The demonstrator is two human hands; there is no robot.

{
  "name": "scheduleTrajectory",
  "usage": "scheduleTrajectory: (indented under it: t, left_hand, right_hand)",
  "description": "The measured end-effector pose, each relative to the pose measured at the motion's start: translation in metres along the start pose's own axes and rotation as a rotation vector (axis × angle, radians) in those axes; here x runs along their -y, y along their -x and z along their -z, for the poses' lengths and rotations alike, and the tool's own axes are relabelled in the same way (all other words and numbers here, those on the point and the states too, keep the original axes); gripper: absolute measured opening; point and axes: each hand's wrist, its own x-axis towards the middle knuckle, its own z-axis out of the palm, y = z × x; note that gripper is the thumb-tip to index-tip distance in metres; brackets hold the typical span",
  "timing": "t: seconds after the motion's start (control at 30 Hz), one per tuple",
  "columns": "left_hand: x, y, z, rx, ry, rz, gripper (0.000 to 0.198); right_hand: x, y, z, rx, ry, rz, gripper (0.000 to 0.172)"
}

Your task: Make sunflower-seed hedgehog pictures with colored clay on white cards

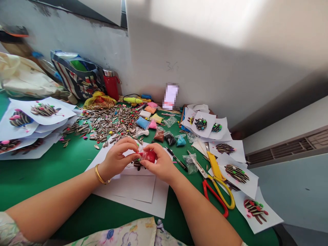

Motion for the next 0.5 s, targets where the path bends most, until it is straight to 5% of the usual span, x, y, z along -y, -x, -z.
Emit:
scheduleTrajectory:
  t: [0.5]
  left_hand:
    - [0.002,0.0,0.0011,0.125,-0.03,0.086,0.02]
  right_hand:
    - [-0.0031,0.0008,0.0015,-0.004,-0.035,-0.038,0.033]
